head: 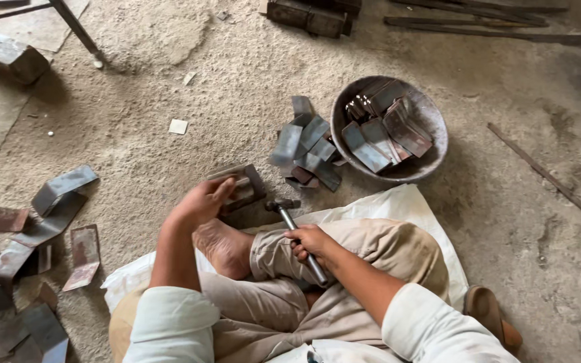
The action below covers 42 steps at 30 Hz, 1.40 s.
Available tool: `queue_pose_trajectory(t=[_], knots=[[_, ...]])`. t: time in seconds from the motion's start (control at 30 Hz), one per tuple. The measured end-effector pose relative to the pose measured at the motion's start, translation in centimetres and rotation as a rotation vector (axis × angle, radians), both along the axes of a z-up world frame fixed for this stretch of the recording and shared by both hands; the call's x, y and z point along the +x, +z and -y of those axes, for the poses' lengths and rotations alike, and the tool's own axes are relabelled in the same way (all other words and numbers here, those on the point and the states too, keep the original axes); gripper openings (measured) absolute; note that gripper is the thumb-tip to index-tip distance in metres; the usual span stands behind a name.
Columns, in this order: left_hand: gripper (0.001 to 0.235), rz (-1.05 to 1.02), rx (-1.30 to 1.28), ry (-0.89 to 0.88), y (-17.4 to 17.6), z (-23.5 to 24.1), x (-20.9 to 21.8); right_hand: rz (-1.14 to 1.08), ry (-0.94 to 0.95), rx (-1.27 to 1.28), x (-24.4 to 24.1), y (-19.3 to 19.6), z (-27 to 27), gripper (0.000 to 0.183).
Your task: The person shapes small metal pieces by hitting them with a hammer against a metal block while sitting on the floor, eventually placing the shaped items into a bowl.
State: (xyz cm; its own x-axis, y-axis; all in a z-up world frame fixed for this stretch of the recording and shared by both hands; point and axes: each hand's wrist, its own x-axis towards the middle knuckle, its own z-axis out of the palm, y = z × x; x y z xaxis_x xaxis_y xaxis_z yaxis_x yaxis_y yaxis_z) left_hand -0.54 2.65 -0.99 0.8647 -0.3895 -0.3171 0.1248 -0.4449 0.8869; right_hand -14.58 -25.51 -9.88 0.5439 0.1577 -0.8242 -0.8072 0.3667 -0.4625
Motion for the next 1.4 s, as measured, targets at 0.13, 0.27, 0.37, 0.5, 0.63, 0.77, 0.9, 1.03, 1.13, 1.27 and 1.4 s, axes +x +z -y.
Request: queue_pose_trajectory(t=[0.13,0.27,0.37,0.5,0.63,0.77,0.9,1.03,1.13,1.27,1.4], knots=[[0.057,-0.096,0.255,0.224,0.6,-6.1,0.3,0.018,0.03,-0.003,0.9,-0.2,0.4,0.016],[0.046,-0.076,0.189,0.636,-3.7,-15.7,-0.4,0.006,0.075,-0.063,0.4,-1.4,0.1,0.017],[0.046,-0.063,0.257,0.883,-8.3,-22.8,-1.9,0.043,0.117,-0.101,1.3,-2.4,1.1,0.019],[0.055,0.071,0.668,0.884,-12.9,-30.5,-6.0,0.019,0.137,-0.074,2.0,-4.6,2.4,0.024],[0.061,-0.128,0.758,0.991,-13.1,-31.8,-9.2,-0.087,0.144,0.088,2.9,-5.7,3.7,0.029],[0.069,-0.234,0.829,1.066,-10.2,-29.8,-10.5,-0.15,0.135,0.018,3.7,-5.3,3.0,0.015],[0.064,-0.525,0.48,1.137,-7.8,-27.9,-10.4,-0.16,0.123,0.087,3.5,-3.9,2.7,0.019],[0.056,-0.531,0.294,1.243,-9.5,-27.4,-11.0,-0.118,0.124,0.078,3.4,-3.1,2.0,0.018],[0.052,-0.632,-0.095,1.247,-13.2,-27.1,-11.3,-0.112,0.128,0.061,3.3,-3.1,2.0,0.021],[0.036,-0.58,-0.331,1.229,-15.0,-26.1,-10.4,-0.085,0.143,0.013,3.0,-4.0,2.1,0.024],[0.032,-0.206,-0.082,1.114,-9.8,-23.4,-8.6,-0.08,0.188,0.062,3.6,-4.6,2.3,0.034]])
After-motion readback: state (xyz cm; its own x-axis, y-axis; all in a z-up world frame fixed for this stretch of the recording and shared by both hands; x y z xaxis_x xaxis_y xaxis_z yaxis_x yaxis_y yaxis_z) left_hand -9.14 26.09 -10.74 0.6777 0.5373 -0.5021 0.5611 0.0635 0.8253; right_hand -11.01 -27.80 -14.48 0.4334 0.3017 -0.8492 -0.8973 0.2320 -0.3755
